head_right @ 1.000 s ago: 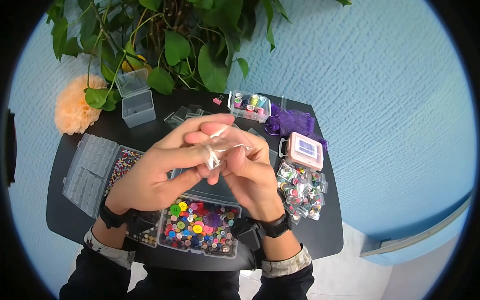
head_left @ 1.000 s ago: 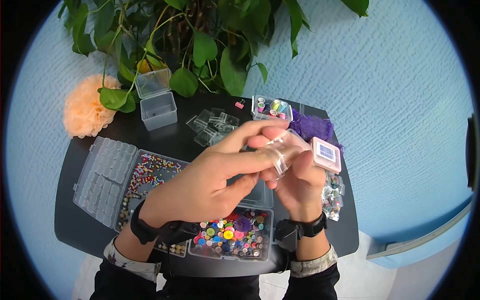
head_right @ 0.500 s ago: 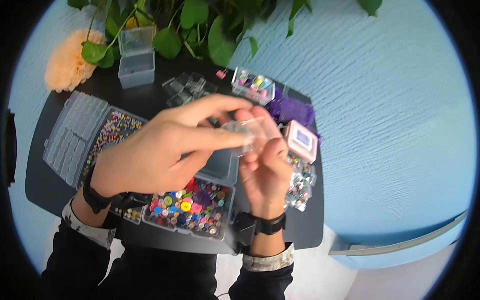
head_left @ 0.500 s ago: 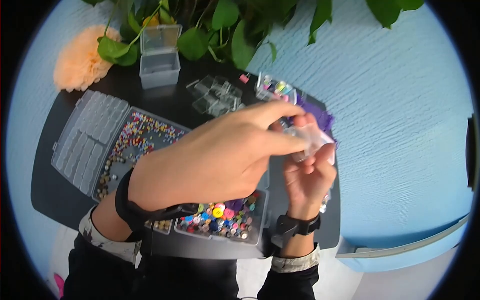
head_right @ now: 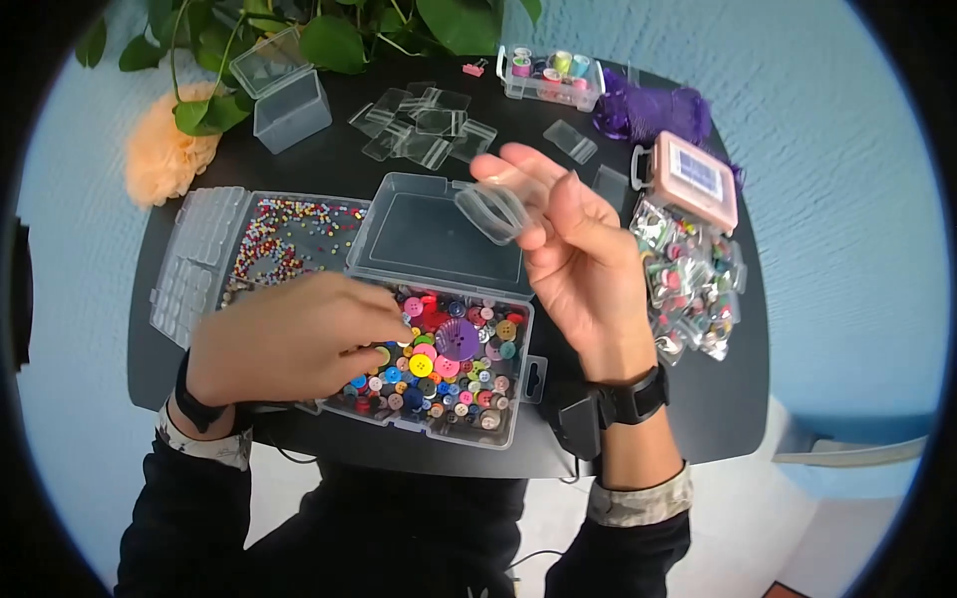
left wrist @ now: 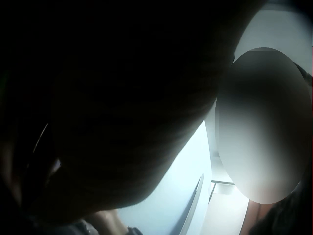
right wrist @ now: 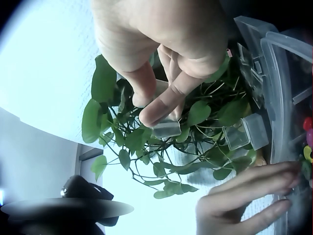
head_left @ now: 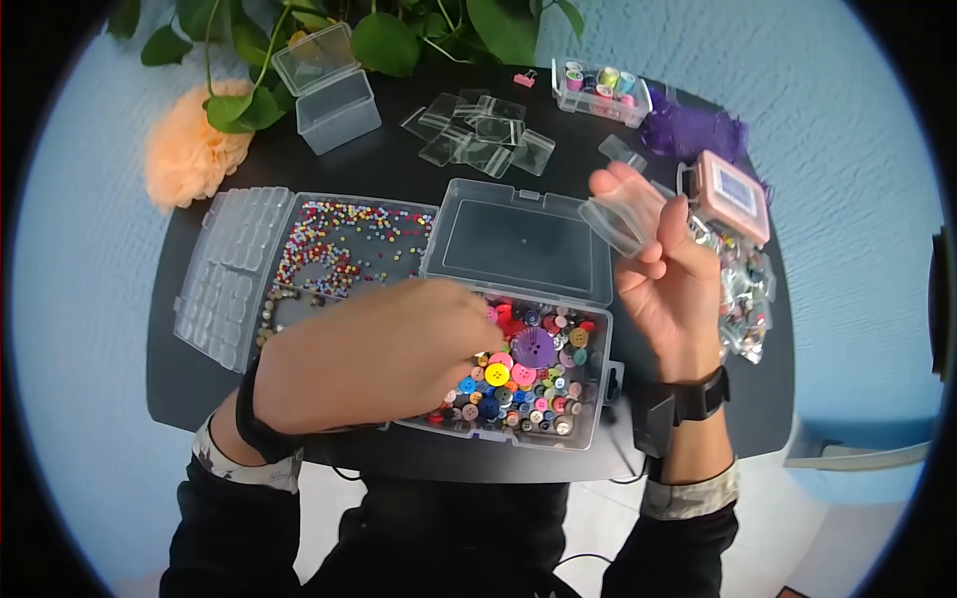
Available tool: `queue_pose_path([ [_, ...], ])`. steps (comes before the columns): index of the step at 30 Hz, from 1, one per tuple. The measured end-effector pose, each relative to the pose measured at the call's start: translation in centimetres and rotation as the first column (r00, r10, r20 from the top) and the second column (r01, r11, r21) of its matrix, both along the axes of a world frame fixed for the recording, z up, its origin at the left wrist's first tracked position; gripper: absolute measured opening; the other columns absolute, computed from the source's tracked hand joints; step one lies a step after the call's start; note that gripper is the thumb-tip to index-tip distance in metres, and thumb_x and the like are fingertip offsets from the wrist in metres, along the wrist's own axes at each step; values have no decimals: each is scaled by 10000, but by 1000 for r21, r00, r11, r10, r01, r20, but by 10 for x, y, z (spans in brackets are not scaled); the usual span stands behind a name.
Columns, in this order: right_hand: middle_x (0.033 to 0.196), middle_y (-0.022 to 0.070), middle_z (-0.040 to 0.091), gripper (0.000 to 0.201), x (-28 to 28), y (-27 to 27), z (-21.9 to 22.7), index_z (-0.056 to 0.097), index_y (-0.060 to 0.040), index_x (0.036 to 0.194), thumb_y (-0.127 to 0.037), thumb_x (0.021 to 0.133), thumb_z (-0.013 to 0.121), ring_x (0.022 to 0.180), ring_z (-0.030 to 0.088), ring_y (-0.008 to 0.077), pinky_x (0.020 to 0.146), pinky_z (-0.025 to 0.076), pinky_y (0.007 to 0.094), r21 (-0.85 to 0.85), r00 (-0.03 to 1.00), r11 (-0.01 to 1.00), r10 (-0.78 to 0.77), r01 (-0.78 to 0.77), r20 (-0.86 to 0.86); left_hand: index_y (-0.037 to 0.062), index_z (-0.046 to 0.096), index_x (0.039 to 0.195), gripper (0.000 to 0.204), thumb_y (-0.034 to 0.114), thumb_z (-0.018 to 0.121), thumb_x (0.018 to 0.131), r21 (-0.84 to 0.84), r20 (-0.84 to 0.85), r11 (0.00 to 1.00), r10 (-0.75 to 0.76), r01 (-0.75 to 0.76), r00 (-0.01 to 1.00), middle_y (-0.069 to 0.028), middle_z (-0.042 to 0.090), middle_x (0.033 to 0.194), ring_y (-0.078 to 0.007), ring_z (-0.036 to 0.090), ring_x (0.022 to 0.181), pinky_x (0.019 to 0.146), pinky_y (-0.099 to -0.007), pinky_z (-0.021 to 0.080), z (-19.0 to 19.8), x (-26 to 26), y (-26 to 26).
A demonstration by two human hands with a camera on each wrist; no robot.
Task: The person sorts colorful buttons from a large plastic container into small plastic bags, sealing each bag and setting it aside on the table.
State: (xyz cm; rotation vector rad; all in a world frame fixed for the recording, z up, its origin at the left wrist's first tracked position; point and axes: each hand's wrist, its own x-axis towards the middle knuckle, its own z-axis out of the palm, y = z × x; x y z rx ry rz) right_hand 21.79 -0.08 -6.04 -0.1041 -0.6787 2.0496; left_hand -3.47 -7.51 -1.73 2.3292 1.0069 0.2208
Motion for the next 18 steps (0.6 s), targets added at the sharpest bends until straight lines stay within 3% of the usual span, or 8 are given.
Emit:
queue_pose_path([
  [4, 1318, 275, 565, 492, 0, 0, 0, 440, 113, 1355, -251, 1032, 516, 841, 696, 143, 722, 600, 196, -12, 999, 999, 36, -36, -35, -11, 596, 1196, 383, 62, 676, 829, -25, -174, 999, 29, -34, 984, -156, 615, 1125, -358, 634, 968, 832, -408, 510, -1, 2, -13],
  [7, 1312, 272, 571, 507, -1, 0, -2, 443, 116, 1348, -280, 1038, 503, 842, 694, 153, 728, 600, 205, -35, 998, 999, 38, -39, -46, 10, 535, 1273, 482, 92, 698, 828, -71, -197, 993, 77, -92, 977, -138, 557, 1167, -353, 611, 1003, 856, -406, 501, -1, 13, -19],
  [10, 1293, 259, 587, 512, -3, 0, -2, 451, 115, 1339, -302, 1044, 488, 841, 692, 160, 724, 598, 206, -63, 999, 998, 24, -27, -49, 19, 509, 1295, 525, 115, 716, 822, 30, -87, 998, 51, -49, 995, -122, 527, 1145, -329, 589, 1033, 872, -390, 495, -13, 19, -22],
  [16, 1259, 246, 609, 489, -7, -3, -1, 485, 112, 1300, -307, 1049, 476, 836, 696, 171, 723, 600, 208, -119, 994, 990, 62, -73, -89, 4, 583, 1183, 385, 108, 700, 831, -67, -60, 998, 2, -6, 998, -128, 541, 1089, -314, 588, 1030, 870, -388, 500, -17, 18, -25],
  [18, 1253, 250, 611, 477, -9, -5, -2, 499, 112, 1284, -302, 1050, 474, 843, 700, 176, 729, 604, 211, -116, 992, 989, 81, -91, -96, -3, 623, 1066, 255, 96, 673, 836, -43, -141, 999, 17, -23, 990, -138, 565, 1042, -335, 610, 968, 826, -407, 508, -19, 17, -26],
])
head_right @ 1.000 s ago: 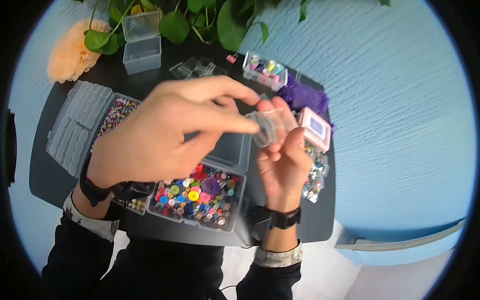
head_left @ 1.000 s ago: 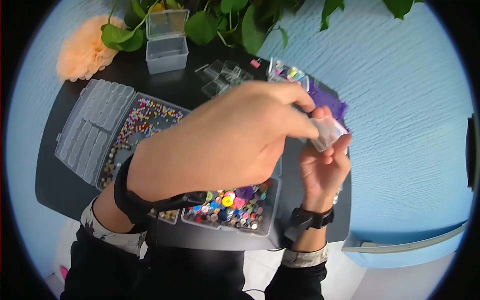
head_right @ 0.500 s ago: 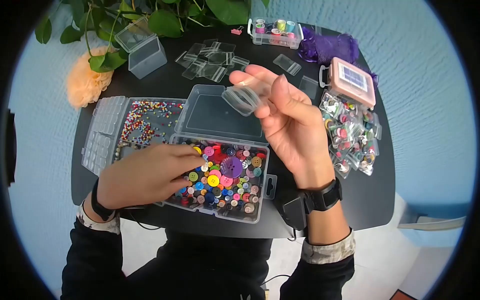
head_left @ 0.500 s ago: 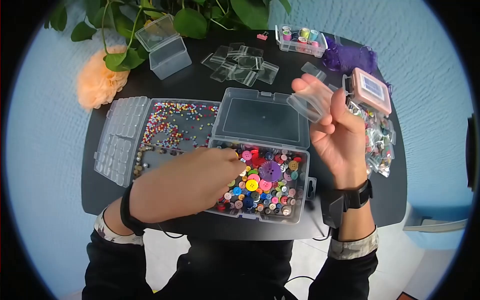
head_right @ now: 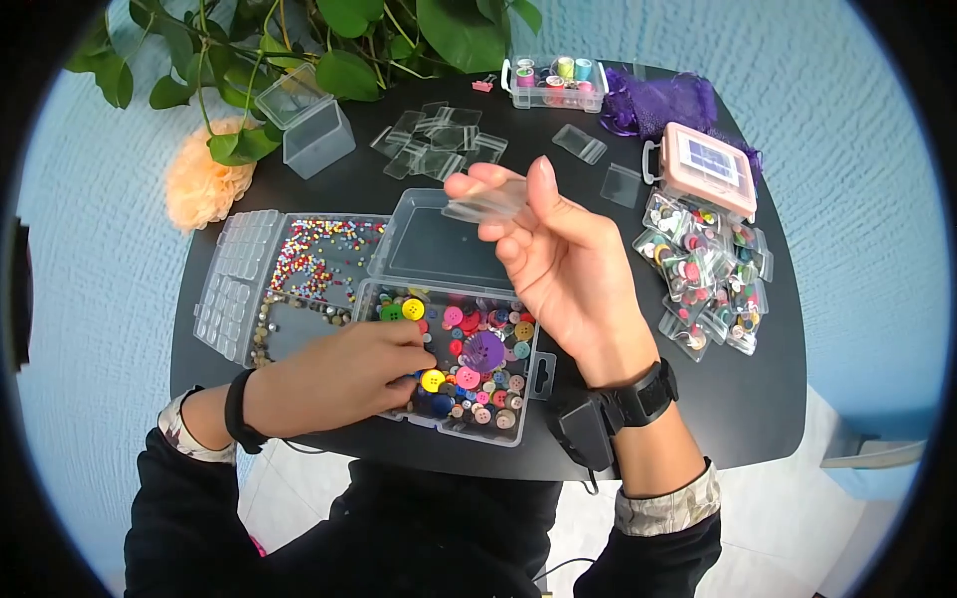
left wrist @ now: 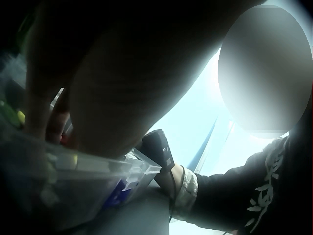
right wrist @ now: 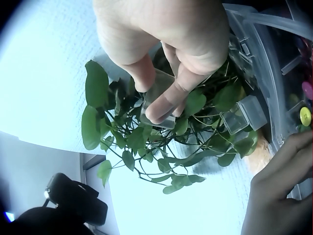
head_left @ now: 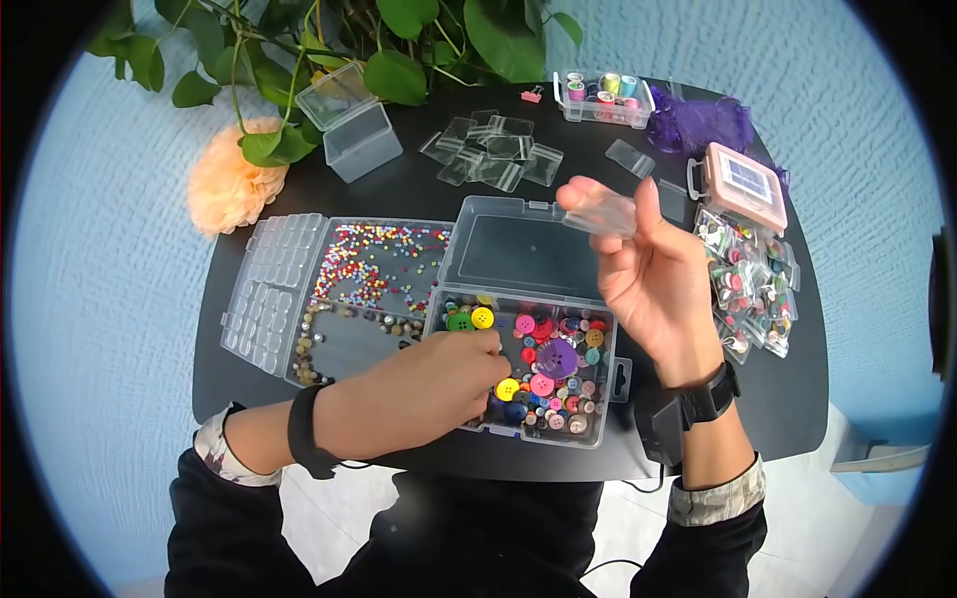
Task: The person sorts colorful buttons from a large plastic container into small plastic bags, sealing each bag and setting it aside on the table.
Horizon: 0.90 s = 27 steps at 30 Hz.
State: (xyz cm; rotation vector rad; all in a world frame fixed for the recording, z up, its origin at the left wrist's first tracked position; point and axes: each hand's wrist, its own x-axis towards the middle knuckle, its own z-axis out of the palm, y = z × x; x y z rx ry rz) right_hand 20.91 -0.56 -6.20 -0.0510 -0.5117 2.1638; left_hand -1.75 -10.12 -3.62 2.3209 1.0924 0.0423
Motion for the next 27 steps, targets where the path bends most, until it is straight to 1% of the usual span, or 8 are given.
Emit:
queue_pose_path([
  [7, 1210, 252, 633, 424, -1, -2, 1, 556, 110, 1207, -275, 1054, 466, 867, 712, 191, 754, 616, 223, -69, 999, 997, 46, -44, 28, -21, 624, 892, 146, 85, 672, 803, 82, -72, 996, -13, 18, 997, -148, 610, 969, -339, 626, 854, 749, -426, 509, 0, 1, 7],
  [9, 1186, 245, 645, 407, -3, -4, 3, 562, 112, 1182, -264, 1050, 479, 861, 712, 190, 747, 616, 218, -82, 997, 996, 34, -29, 63, -38, 638, 795, 136, 75, 703, 758, -60, -58, 997, 51, -54, 997, -145, 623, 834, -323, 638, 772, 711, -399, 516, 6, 0, 13],
  [13, 1180, 241, 647, 418, -4, -6, 5, 557, 112, 1170, -281, 1047, 484, 860, 711, 185, 750, 616, 217, -120, 996, 991, 66, -58, 63, -44, 665, 756, 138, 59, 742, 707, -134, -39, 984, 113, -117, 993, -144, 643, 773, -272, 663, 705, 655, -346, 527, 12, -5, 22],
  [15, 1178, 240, 648, 424, -5, -8, 6, 556, 111, 1166, -289, 1045, 486, 860, 711, 183, 750, 616, 217, -130, 995, 990, 69, -59, 71, -29, 709, 827, 146, 22, 770, 704, -243, 38, 949, 217, -201, 975, -121, 692, 843, -180, 685, 710, 644, -276, 544, 28, -6, 26],
  [18, 1176, 237, 648, 426, -6, -11, 7, 564, 101, 1150, -303, 1047, 478, 861, 713, 180, 753, 617, 218, -141, 992, 986, 100, -89, 74, -16, 732, 864, 151, -17, 780, 720, -403, 111, 825, 473, -396, 874, -95, 710, 902, -124, 684, 754, 665, -236, 558, 57, -7, 30],
  [19, 1176, 237, 648, 426, -7, -12, 6, 564, 101, 1150, -303, 1047, 478, 861, 713, 180, 753, 617, 218, -140, 992, 986, 102, -90, 75, -16, 732, 864, 151, -17, 780, 720, -403, 113, 825, 474, -396, 873, -95, 710, 902, -124, 684, 754, 665, -236, 558, 66, -6, 31],
  [21, 1176, 231, 651, 425, -9, -14, 5, 567, 94, 1153, -307, 1047, 475, 869, 714, 177, 757, 616, 217, -155, 988, 981, 131, -117, 85, -11, 741, 868, 142, -44, 778, 735, -384, 352, 834, 529, -397, 772, -86, 702, 917, -116, 676, 784, 689, -229, 570, 84, -7, 32],
  [27, 1155, 201, 674, 462, -12, -18, 1, 560, 97, 1206, -328, 1036, 499, 853, 704, 156, 713, 594, 208, -135, 982, 980, 159, -144, 103, -15, 743, 874, 139, -60, 769, 745, -134, 639, 933, 339, -335, 690, -102, 702, 936, -119, 679, 797, 714, -230, 576, 94, 11, 41],
])
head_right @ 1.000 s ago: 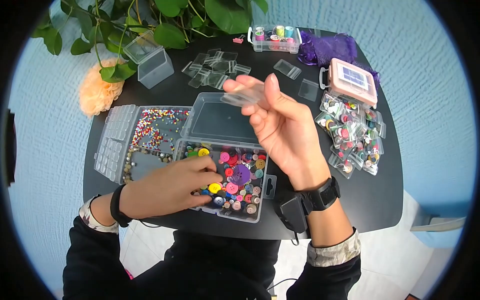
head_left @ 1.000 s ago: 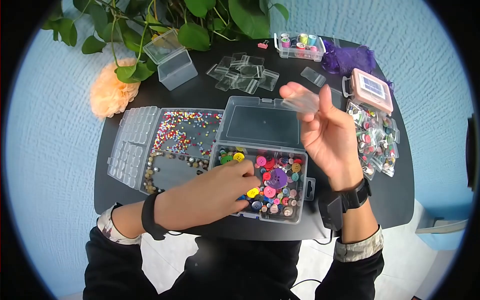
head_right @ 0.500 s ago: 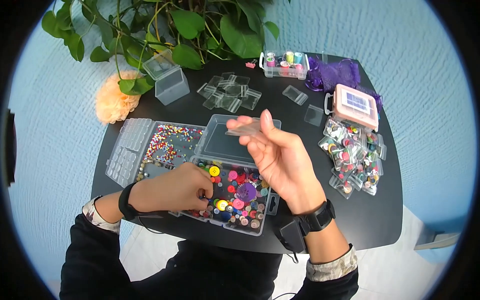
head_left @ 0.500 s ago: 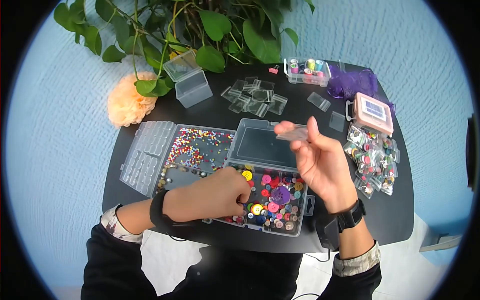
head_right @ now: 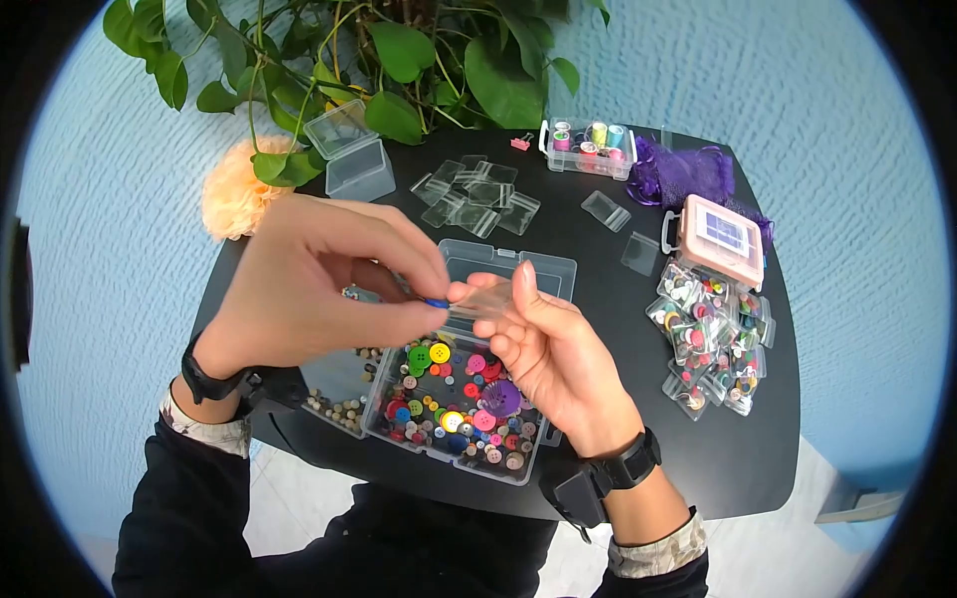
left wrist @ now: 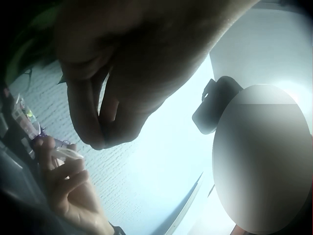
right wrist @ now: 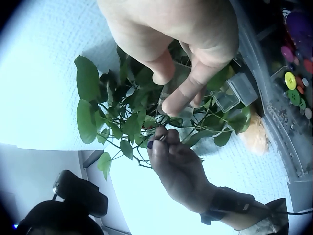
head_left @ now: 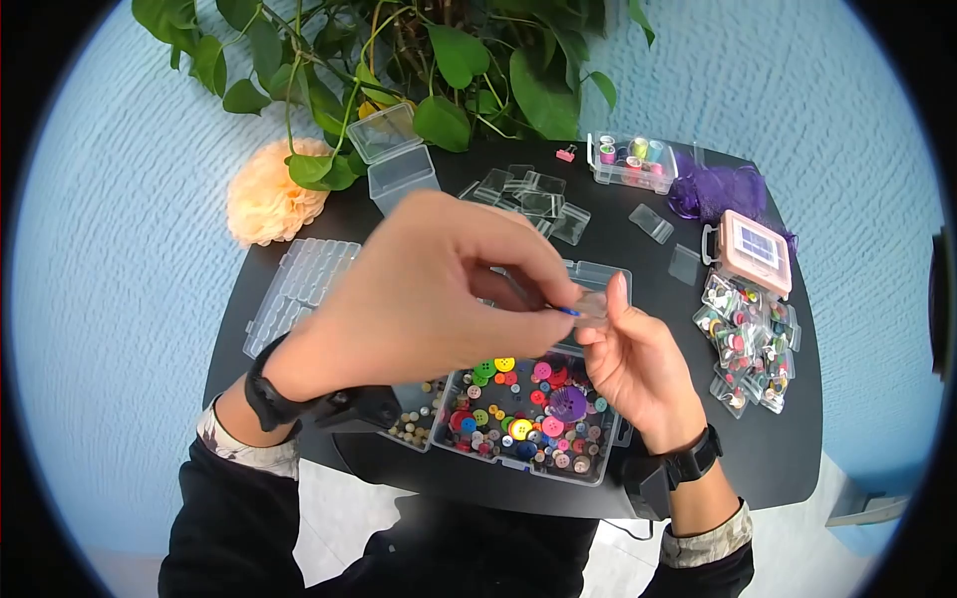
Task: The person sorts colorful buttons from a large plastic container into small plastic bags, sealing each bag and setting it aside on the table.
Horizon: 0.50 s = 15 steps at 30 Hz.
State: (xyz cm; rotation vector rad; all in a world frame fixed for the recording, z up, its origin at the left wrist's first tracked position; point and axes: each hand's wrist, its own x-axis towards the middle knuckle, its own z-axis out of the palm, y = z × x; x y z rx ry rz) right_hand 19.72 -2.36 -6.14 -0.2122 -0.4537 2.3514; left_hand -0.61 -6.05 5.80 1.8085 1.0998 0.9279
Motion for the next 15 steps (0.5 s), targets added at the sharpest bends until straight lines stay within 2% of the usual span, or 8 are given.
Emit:
queue_pose_path([
  [2, 1148, 192, 680, 469, 0, -1, 0, 559, 99, 1216, -330, 1034, 504, 848, 702, 153, 706, 589, 207, -19, 1000, 1000, 4, -4, 12, -6, 740, 862, 118, -48, 759, 754, 19, -23, 1000, -23, 23, 999, -87, 705, 918, -112, 683, 794, 690, -236, 567, -5, 4, 2],
  [4, 1127, 179, 691, 480, -1, -2, 0, 556, 102, 1229, -332, 1031, 513, 834, 703, 150, 689, 587, 200, -73, 997, 997, -21, 26, 69, 4, 733, 862, 113, -34, 745, 756, 144, -231, 985, -63, 99, 971, -78, 707, 896, -122, 690, 783, 660, -248, 555, -10, 6, 3],
  [5, 1127, 179, 691, 480, -1, -2, -1, 556, 102, 1229, -332, 1031, 513, 834, 703, 150, 689, 587, 200, -72, 997, 997, -21, 26, 70, 4, 733, 862, 113, -34, 745, 756, 145, -231, 985, -63, 98, 971, -78, 707, 896, -122, 690, 783, 660, -248, 555, -13, 5, 4],
  [7, 1108, 175, 697, 492, -1, -2, -3, 551, 112, 1237, -331, 1024, 529, 807, 703, 147, 664, 582, 189, -72, 998, 997, -12, 16, 60, 16, 727, 877, 125, -18, 733, 757, 254, -285, 958, -57, 133, 957, -76, 705, 881, -151, 694, 771, 643, -262, 545, -18, 4, 7],
  [11, 1073, 168, 703, 500, -1, -1, -5, 539, 122, 1232, -327, 1014, 551, 787, 705, 145, 653, 581, 177, -88, 1000, 996, 18, -18, 4, 18, 728, 905, 139, -8, 729, 769, 230, -366, 959, -74, 167, 928, -83, 701, 889, -186, 697, 778, 643, -279, 546, -18, -1, 7],
  [14, 1031, 159, 704, 510, -1, -3, -6, 524, 130, 1227, -326, 1004, 570, 790, 708, 147, 673, 589, 179, -96, 1000, 995, -10, 11, 14, 19, 731, 929, 145, 12, 730, 784, 242, -438, 950, -76, 199, 896, -85, 697, 895, -197, 696, 789, 647, -283, 547, -16, -1, 6],
  [15, 1013, 157, 703, 514, -1, -4, -4, 520, 133, 1223, -327, 1001, 576, 806, 711, 152, 693, 593, 186, -97, 998, 995, -28, 33, 60, 20, 736, 944, 154, 23, 730, 790, 185, -445, 969, -67, 164, 893, -90, 696, 901, -200, 694, 790, 647, -286, 546, -16, -1, 6],
])
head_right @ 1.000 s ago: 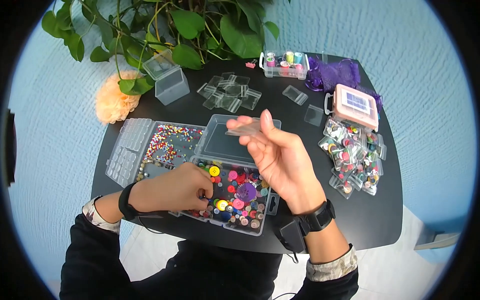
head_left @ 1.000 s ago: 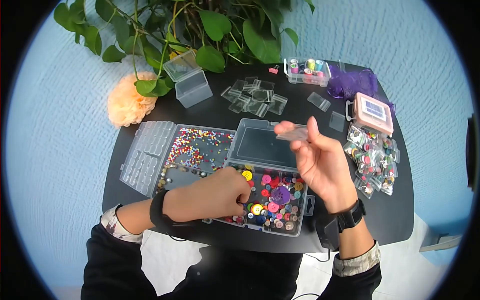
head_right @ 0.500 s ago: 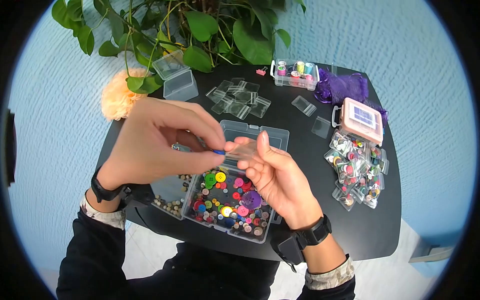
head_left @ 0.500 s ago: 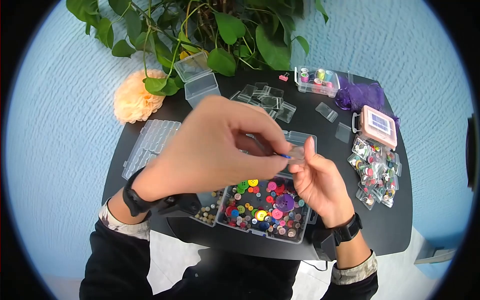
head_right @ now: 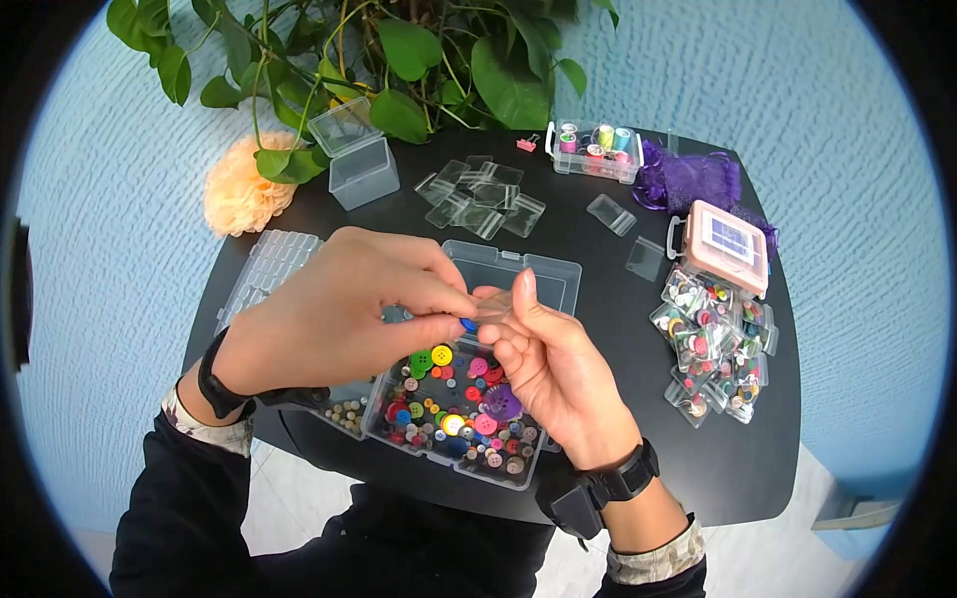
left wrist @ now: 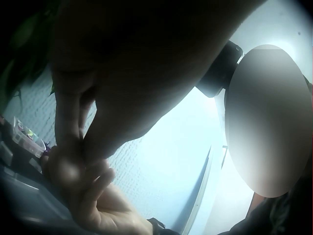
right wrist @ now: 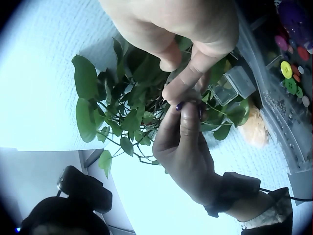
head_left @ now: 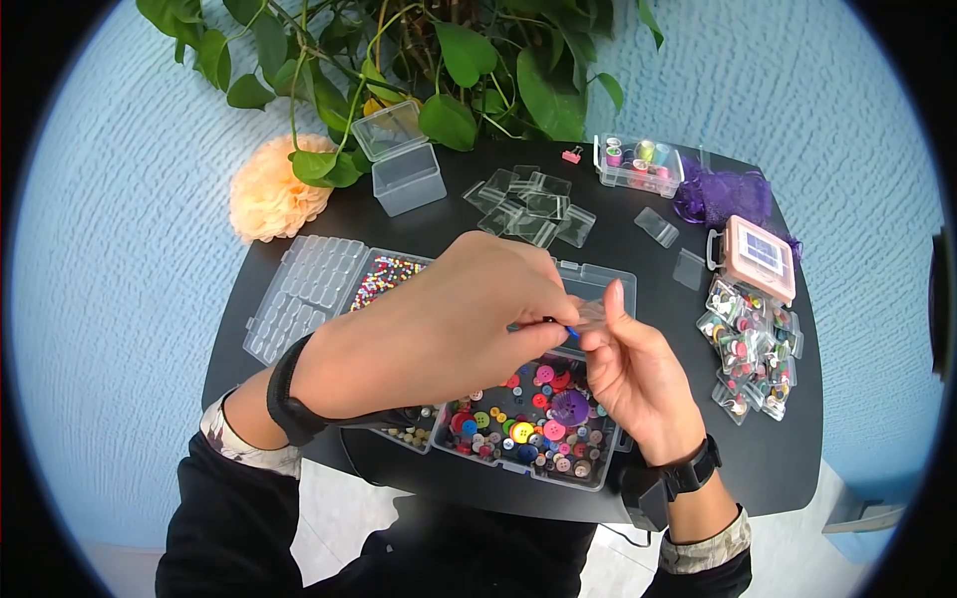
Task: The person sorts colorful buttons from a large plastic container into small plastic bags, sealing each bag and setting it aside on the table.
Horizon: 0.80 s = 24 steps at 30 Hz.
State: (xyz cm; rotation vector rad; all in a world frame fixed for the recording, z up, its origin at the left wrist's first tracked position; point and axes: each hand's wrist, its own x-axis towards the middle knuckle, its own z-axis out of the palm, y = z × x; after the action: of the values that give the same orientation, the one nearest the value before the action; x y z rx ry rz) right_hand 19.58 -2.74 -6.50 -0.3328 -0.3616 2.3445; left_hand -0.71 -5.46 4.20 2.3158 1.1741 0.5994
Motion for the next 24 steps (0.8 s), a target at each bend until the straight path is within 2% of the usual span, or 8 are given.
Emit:
queue_pose_path([
  [5, 993, 165, 700, 526, -1, -2, 4, 515, 143, 1210, -330, 993, 588, 849, 716, 170, 750, 599, 209, 32, 994, 999, -18, 15, 104, 22, 748, 980, 179, 49, 727, 803, -137, 49, 985, 114, -106, 992, -105, 696, 893, -211, 685, 769, 639, -293, 542, 2, 1, 0],
  [7, 1004, 177, 699, 520, -1, -2, 3, 519, 141, 1204, -326, 988, 596, 881, 719, 183, 780, 600, 218, 34, 994, 999, -12, 9, 112, 22, 751, 985, 180, 52, 720, 810, -156, -48, 977, 142, -148, 989, -114, 696, 875, -221, 680, 745, 640, -300, 538, 8, 4, 0],
  [11, 1012, 185, 699, 510, -3, -5, 6, 528, 137, 1191, -324, 986, 600, 900, 720, 189, 789, 601, 222, 16, 988, 999, -37, 35, 151, 18, 750, 969, 163, 52, 718, 812, -200, -52, 965, 163, -170, 985, -112, 697, 860, -214, 674, 732, 640, -299, 532, 8, 5, -2],
  [14, 1009, 188, 700, 494, -2, -5, 7, 540, 131, 1174, -322, 986, 600, 913, 721, 193, 797, 602, 225, 14, 986, 999, -44, 42, 162, 18, 749, 947, 142, 53, 721, 813, -166, -104, 976, 123, -140, 987, -104, 696, 851, -215, 669, 731, 638, -297, 528, 9, 5, -1],
  [16, 1023, 198, 696, 492, -1, -4, 3, 540, 134, 1168, -321, 988, 597, 916, 720, 195, 802, 602, 225, 27, 991, 999, -34, 31, 129, 27, 747, 937, 131, 43, 722, 809, 3, -42, 1000, 30, -30, 999, -90, 693, 838, -220, 664, 728, 633, -294, 525, 4, 3, 0],
  [20, 1030, 207, 695, 490, -3, -5, 4, 539, 136, 1167, -317, 989, 595, 917, 719, 194, 803, 603, 225, 14, 995, 1000, -22, 20, 100, 37, 746, 940, 134, 32, 726, 807, 23, 12, 992, 120, -120, 993, -83, 698, 849, -228, 672, 741, 637, -297, 528, 8, 8, -1],
  [22, 1026, 203, 699, 486, -3, -5, 5, 538, 132, 1172, -317, 993, 589, 915, 719, 191, 802, 605, 225, 8, 998, 1000, -16, 15, 61, 45, 742, 943, 140, 29, 733, 804, 63, 80, 998, 19, -24, 997, -83, 707, 875, -229, 684, 764, 641, -304, 529, 2, 9, -1],
  [24, 1022, 200, 702, 479, -4, -7, 7, 543, 119, 1170, -326, 996, 582, 904, 720, 187, 780, 606, 229, 4, 996, 1000, -29, 29, 80, 48, 741, 945, 141, 30, 733, 805, 92, 93, 996, -13, 5, 996, -90, 711, 886, -235, 688, 770, 642, -308, 530, -2, 7, 0],
])
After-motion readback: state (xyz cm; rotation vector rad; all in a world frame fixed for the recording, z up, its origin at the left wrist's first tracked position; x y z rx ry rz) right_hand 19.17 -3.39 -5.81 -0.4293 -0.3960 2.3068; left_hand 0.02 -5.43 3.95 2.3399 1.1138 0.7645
